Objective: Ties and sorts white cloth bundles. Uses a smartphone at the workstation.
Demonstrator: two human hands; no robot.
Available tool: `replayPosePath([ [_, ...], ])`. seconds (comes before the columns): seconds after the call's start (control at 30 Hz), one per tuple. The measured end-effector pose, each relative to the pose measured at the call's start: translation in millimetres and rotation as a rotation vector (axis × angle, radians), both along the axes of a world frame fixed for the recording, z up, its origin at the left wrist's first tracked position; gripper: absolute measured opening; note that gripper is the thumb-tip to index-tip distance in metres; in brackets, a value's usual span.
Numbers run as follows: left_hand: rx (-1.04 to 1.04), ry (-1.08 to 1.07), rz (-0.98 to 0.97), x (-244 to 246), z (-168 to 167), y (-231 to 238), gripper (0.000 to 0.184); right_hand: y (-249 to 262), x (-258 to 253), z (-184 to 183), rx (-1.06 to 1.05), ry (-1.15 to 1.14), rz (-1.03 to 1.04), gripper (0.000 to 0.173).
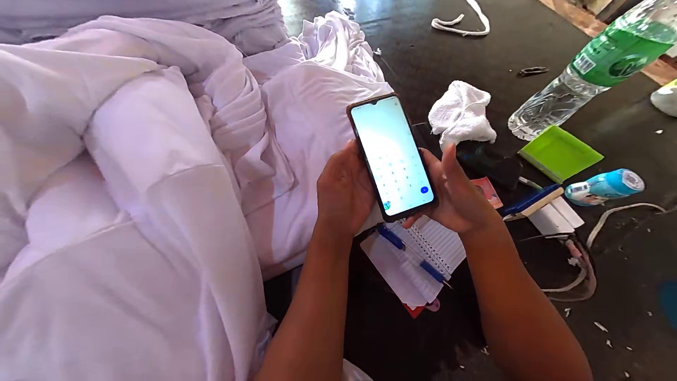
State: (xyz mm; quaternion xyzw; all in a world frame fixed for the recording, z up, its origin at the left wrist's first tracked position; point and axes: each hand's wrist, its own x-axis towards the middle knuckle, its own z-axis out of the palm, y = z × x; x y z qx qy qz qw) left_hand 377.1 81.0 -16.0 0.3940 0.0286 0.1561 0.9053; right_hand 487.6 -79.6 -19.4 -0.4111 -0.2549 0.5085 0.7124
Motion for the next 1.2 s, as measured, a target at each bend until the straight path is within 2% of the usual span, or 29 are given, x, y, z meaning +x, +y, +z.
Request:
replayPosePath([
  [0.07,0.140,-0.030,-0.063,1,-5,1,0.047,2,-1,-1,-0.003,-0.023,-0.052,0.074],
  [0.2,0.288,-0.041,-0.136,4,-10,0,0.074,1,1,-3,-0.020,-0.053,-0.097,0.074],
  [0.33,0.259,-0.070,-0.168,5,-15,4,0.084,1,2,-2,-0.057,-0.034,-0.119,0.065],
  [0.43,0.257,-0.070,-0.171,5,-16,6,0.084,4,-3,0,-0.099,-0.033,-0.164,0.050],
  [0.53,0.249,-0.086,-0.191,5,-17,7,0.082,4,-4,2,-0.109,-0.044,-0.182,0.044],
  [0.7,0.243,-0.081,-0.202,6,-19,7,0.083,5,-6,3,-0.136,-0.099,-0.233,0.044],
  [0.93,0.261,-0.082,-0.217,8,-19,6,0.088,22,-19,-3,-0.285,-0.233,-0.523,0.038],
  [1.0,0.257,-0.092,-0.219,8,-20,6,0.087,21,-17,-1,-0.290,-0.232,-0.499,0.039],
  [1.13,0.195,-0.100,-0.188,7,-20,6,0.077,6,-4,0,-0.150,-0.196,-0.221,0.060],
  [1.2,0.175,-0.103,-0.188,7,-20,7,0.076,5,-6,1,-0.145,-0.227,-0.221,0.065],
])
